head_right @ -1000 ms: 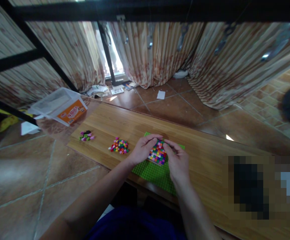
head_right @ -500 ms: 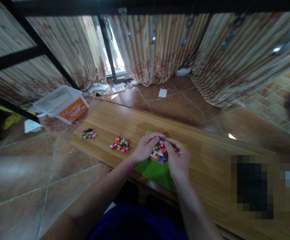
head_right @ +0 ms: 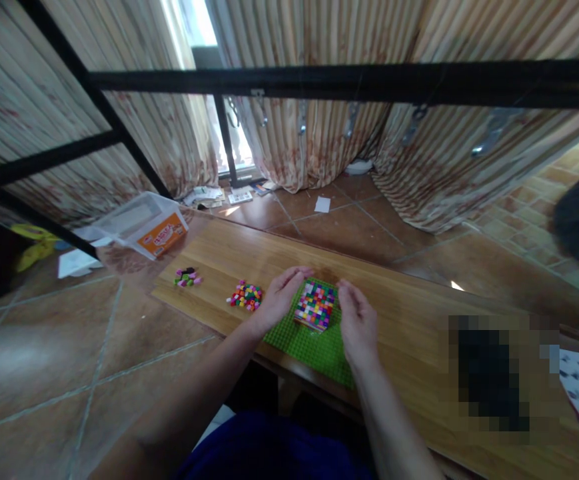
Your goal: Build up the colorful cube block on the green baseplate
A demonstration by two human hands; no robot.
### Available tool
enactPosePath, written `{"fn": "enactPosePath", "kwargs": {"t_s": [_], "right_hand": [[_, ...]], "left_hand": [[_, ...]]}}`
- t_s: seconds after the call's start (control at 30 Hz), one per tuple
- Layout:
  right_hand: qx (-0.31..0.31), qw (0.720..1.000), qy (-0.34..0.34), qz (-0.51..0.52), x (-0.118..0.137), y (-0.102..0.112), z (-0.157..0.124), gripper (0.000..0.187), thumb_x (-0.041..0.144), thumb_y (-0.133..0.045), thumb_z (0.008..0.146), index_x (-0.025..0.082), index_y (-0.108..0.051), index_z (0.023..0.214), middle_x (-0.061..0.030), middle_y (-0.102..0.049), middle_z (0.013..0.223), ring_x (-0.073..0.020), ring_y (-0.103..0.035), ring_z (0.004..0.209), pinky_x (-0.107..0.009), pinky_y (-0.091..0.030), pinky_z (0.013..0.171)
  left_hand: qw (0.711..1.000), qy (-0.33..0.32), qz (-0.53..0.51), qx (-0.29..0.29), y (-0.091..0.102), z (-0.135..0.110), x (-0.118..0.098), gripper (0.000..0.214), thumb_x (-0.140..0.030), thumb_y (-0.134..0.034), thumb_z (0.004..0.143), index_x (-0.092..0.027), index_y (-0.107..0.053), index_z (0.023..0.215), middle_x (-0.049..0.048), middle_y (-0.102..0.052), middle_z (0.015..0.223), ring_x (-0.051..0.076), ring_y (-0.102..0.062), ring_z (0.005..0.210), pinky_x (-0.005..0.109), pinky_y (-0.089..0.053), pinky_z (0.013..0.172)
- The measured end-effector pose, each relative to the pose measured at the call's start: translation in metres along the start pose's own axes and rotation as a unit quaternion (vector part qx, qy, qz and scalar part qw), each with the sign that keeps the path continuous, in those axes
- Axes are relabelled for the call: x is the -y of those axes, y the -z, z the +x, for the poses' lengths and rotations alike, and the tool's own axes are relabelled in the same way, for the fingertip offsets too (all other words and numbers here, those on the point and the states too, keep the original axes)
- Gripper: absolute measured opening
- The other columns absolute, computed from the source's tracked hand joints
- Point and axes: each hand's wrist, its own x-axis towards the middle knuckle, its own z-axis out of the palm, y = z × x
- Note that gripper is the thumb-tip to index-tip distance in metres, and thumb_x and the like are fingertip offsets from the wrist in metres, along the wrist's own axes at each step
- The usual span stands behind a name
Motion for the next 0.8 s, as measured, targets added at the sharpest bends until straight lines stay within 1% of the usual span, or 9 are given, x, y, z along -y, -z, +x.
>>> {"fn": "enactPosePath", "kwargs": {"t_s": [0.1, 0.23, 0.3, 0.33, 0.4, 0.5, 0.57, 0.63, 0.8], "right_hand": [[-0.055, 0.998, 0.007, -0.001, 0.009, 0.015, -0.004, 0.045, 0.056, -0.066, 0.082, 0.019, -0.071, 0.106, -0.0109, -0.073, 0.114, -0.0223, -0.067, 0.109, -0.038, -0.054, 0.089], [-0.106, 0.991, 0.057, -0.062, 0.032, 0.027, -0.028, 0.041, 0.055, -0.064, 0.085, 0.017, -0.073, 0.099, -0.0102, -0.075, 0.101, -0.0220, -0.070, 0.095, -0.037, -0.055, 0.085], [-0.088, 0.986, 0.087, -0.114, 0.042, 0.024, -0.049, 0.037, 0.052, -0.063, 0.087, 0.018, -0.074, 0.095, -0.0089, -0.075, 0.097, -0.0215, -0.070, 0.089, -0.037, -0.055, 0.083], [-0.059, 0.983, 0.104, -0.140, 0.046, 0.020, -0.061, 0.033, 0.050, -0.063, 0.088, 0.020, -0.074, 0.095, -0.0079, -0.075, 0.096, -0.0212, -0.070, 0.087, -0.037, -0.055, 0.083], [0.039, 0.974, 0.150, -0.167, 0.047, 0.007, -0.082, 0.025, 0.043, -0.061, 0.090, 0.022, -0.074, 0.097, -0.0064, -0.075, 0.098, -0.0208, -0.070, 0.090, -0.036, -0.055, 0.084], [0.173, 0.939, 0.217, -0.205, 0.034, -0.019, -0.104, 0.019, 0.035, -0.058, 0.093, 0.024, -0.072, 0.098, -0.0061, -0.074, 0.102, -0.0206, -0.070, 0.095, -0.035, -0.055, 0.084], [0.226, 0.913, 0.227, -0.251, 0.019, -0.038, -0.108, 0.021, 0.031, -0.052, 0.095, 0.024, -0.071, 0.100, -0.0066, -0.073, 0.099, -0.0207, -0.069, 0.092, -0.036, -0.055, 0.083], [0.237, 0.894, 0.241, -0.294, 0.004, -0.056, -0.103, 0.024, 0.028, -0.047, 0.096, 0.022, -0.069, 0.103, -0.0082, -0.072, 0.098, -0.0217, -0.067, 0.091, -0.038, -0.054, 0.083], [0.210, 0.849, 0.304, -0.378, -0.020, -0.095, -0.078, 0.027, 0.017, -0.042, 0.092, 0.019, -0.067, 0.103, -0.0097, -0.067, 0.093, -0.0234, -0.062, 0.089, -0.039, -0.051, 0.084]], "left_hand": [[0.999, -0.011, 0.004, -0.042, 0.024, -0.012, -0.001, 0.033, -0.043, -0.052, 0.096, -0.018, -0.068, 0.110, 0.0084, -0.073, 0.112, 0.020, -0.066, 0.109, 0.037, -0.049, 0.103], [0.984, -0.025, 0.082, -0.157, 0.072, -0.037, 0.008, 0.036, -0.045, -0.055, 0.094, -0.017, -0.067, 0.114, 0.0093, -0.072, 0.114, 0.021, -0.065, 0.112, 0.037, -0.049, 0.103], [0.967, -0.018, 0.143, -0.210, 0.095, -0.050, 0.015, 0.036, -0.043, -0.054, 0.094, -0.018, -0.066, 0.116, 0.0100, -0.071, 0.117, 0.022, -0.065, 0.113, 0.039, -0.049, 0.104], [0.955, -0.011, 0.178, -0.239, 0.105, -0.055, 0.019, 0.035, -0.042, -0.055, 0.094, -0.017, -0.066, 0.116, 0.0107, -0.070, 0.118, 0.023, -0.064, 0.115, 0.041, -0.048, 0.104], [0.932, 0.004, 0.239, -0.272, 0.119, -0.064, 0.025, 0.034, -0.039, -0.055, 0.094, -0.016, -0.065, 0.117, 0.0120, -0.069, 0.121, 0.025, -0.063, 0.117, 0.044, -0.047, 0.106], [0.915, 0.001, 0.306, -0.262, 0.125, -0.071, 0.031, 0.031, -0.032, -0.052, 0.095, -0.016, -0.064, 0.119, 0.0120, -0.068, 0.123, 0.025, -0.061, 0.119, 0.045, -0.046, 0.107], [0.911, -0.016, 0.339, -0.233, 0.123, -0.073, 0.033, 0.029, -0.028, -0.050, 0.096, -0.018, -0.064, 0.120, 0.0107, -0.068, 0.124, 0.024, -0.060, 0.119, 0.044, -0.046, 0.108], [0.908, -0.032, 0.365, -0.203, 0.121, -0.073, 0.035, 0.029, -0.026, -0.049, 0.097, -0.019, -0.063, 0.121, 0.0097, -0.067, 0.125, 0.023, -0.059, 0.121, 0.043, -0.045, 0.109], [0.906, -0.050, 0.384, -0.168, 0.120, -0.073, 0.037, 0.029, -0.022, -0.047, 0.097, -0.020, -0.062, 0.122, 0.0091, -0.066, 0.127, 0.022, -0.059, 0.122, 0.042, -0.044, 0.111]]}}
